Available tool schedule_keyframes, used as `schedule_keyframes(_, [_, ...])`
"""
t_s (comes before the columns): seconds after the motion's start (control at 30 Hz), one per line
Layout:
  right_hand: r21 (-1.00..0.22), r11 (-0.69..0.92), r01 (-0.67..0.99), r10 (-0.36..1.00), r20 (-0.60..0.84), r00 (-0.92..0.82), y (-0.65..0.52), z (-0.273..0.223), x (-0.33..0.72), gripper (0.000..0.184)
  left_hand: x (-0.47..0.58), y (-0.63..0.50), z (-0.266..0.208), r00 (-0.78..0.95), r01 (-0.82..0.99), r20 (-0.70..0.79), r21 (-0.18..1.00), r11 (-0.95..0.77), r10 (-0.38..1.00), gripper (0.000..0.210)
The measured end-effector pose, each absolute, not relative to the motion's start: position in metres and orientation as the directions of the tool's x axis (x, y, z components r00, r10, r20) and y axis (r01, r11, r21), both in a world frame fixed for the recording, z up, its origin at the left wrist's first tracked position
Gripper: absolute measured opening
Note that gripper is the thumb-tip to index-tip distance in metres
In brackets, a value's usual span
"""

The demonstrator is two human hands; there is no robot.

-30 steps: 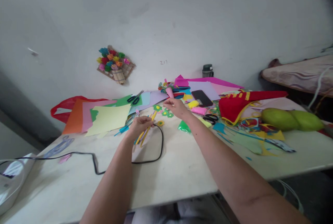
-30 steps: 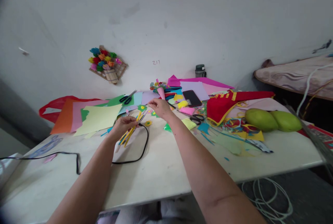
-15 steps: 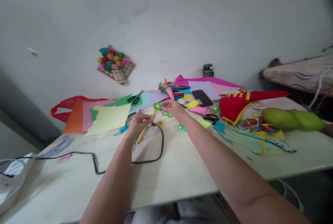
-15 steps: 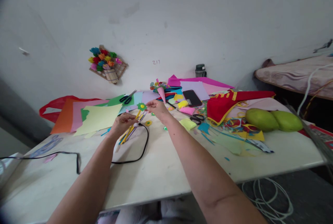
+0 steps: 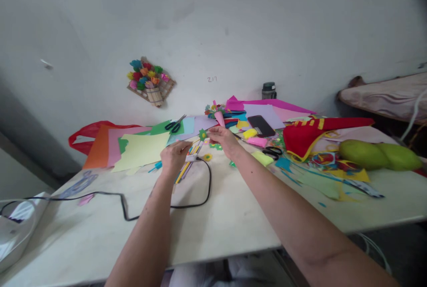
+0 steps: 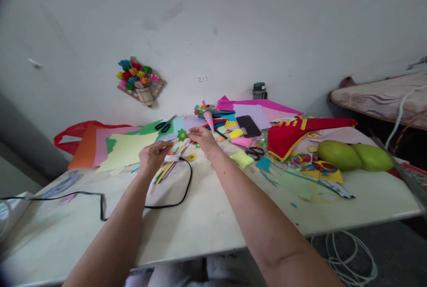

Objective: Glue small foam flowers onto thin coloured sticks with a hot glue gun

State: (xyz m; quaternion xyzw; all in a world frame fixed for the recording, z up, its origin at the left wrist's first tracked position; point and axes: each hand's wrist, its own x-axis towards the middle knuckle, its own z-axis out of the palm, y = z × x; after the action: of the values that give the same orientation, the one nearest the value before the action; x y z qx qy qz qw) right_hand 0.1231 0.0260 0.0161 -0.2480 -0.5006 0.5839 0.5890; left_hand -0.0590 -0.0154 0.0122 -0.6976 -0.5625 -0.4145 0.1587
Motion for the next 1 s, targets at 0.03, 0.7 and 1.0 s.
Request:
schedule_keyframes(0.03, [-0.876,0.195,-0.441,0.937,0.299,-0.179,0.026,0.015,0.122,0.030,-0.060,-0.014,0.010,0.021,0.915,0.747,0.254,-0.315,0.664,0.019])
schedule_keyframes(0.7, [-0.957,0.129,-0.260,0.911,0.218,-0.349,0.016,0.010,0.117,0.017,-0.055,-0.012,0.002,-0.012,0.841,0.696,0.396,-0.370,0.718,0.024])
schedule_keyframes(1.0, [-0.965,0.124,-0.232,0.925,0.198,-0.325,0.015,0.008,0.114,0.016,-0.050,-0.015,0.005,0.022,0.881,0.691,0.329,-0.341,0.723,0.023])
